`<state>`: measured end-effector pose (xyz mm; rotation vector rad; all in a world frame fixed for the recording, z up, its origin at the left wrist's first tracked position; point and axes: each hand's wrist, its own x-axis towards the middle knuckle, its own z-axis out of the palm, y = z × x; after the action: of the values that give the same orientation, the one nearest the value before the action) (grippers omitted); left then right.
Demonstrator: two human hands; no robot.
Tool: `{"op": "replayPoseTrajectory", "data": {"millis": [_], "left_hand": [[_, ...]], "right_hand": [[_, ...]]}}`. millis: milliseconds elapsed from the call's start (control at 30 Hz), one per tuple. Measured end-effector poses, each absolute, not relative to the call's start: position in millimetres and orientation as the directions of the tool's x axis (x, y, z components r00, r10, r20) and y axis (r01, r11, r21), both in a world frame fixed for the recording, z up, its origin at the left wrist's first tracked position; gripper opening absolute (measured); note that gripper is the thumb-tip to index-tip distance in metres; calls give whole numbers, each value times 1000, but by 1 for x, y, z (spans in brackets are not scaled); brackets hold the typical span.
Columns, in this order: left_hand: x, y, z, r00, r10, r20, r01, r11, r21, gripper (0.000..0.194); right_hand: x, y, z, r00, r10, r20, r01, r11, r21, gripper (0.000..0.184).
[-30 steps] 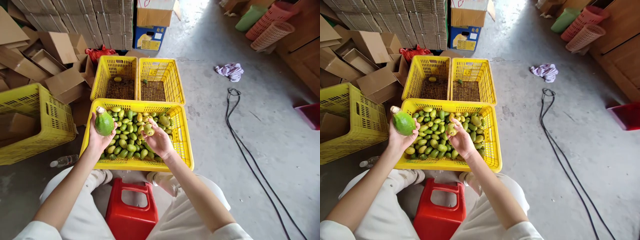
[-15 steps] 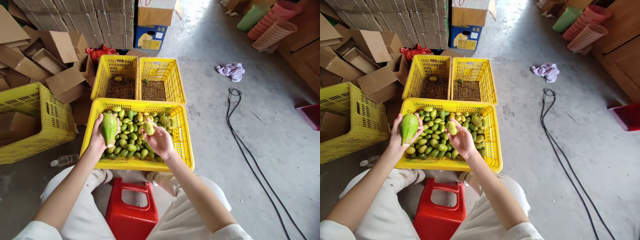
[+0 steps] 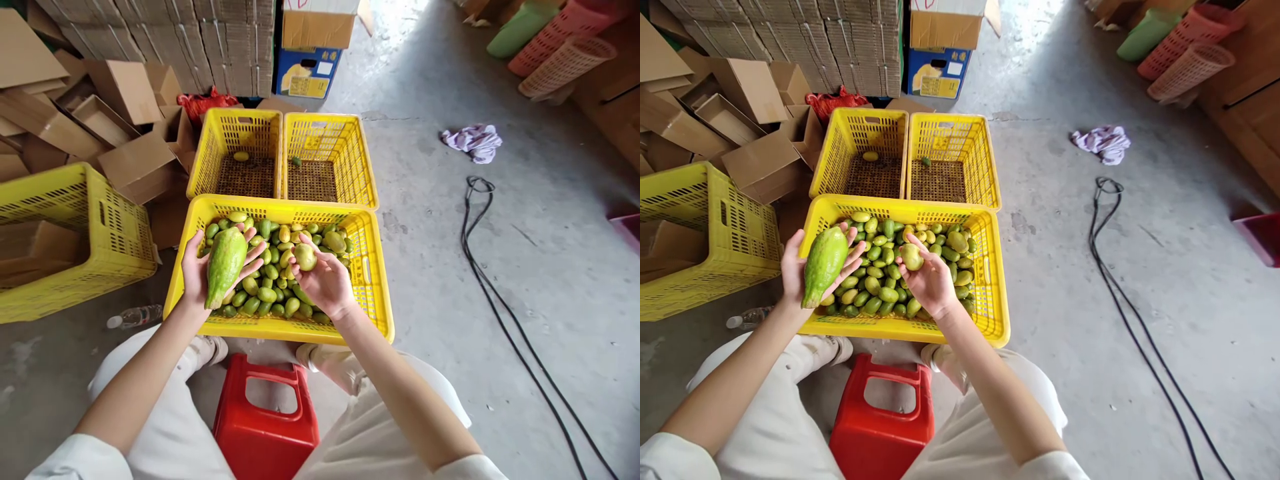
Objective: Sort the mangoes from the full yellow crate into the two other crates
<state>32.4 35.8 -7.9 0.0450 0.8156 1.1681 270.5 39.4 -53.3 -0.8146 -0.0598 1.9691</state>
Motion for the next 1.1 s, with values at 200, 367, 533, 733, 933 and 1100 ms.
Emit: {"op": "replayPoseTrajectory", "data": {"millis": [200, 367, 533, 733, 933, 1100], "left_hand": [[27, 35, -9, 222, 820, -528, -761, 484, 432, 69], [29, 33, -10, 223, 846, -484, -758, 463, 460, 71], [28, 32, -11, 207, 846, -491, -759, 456, 464, 75], [37, 34, -10, 79, 882, -464, -831, 315, 458, 68], [44, 33, -9, 3, 919, -395, -815, 231, 531, 64], [38, 29, -16, 115, 916, -385, -773, 326, 544, 74]], "right_hand": [[271, 39, -53, -316, 805, -503, -764, -530, -368, 49], [272, 39, -53, -318, 796, -514, -781, -528, -333, 49], [271, 39, -52, -310, 786, -535, -791, -525, -313, 47], [274, 39, -57, -304, 799, -519, -787, -517, -336, 43], [276, 39, -57, -308, 800, -515, -795, -514, -323, 39], [275, 39, -56, -308, 792, -527, -805, -512, -299, 34]]}}
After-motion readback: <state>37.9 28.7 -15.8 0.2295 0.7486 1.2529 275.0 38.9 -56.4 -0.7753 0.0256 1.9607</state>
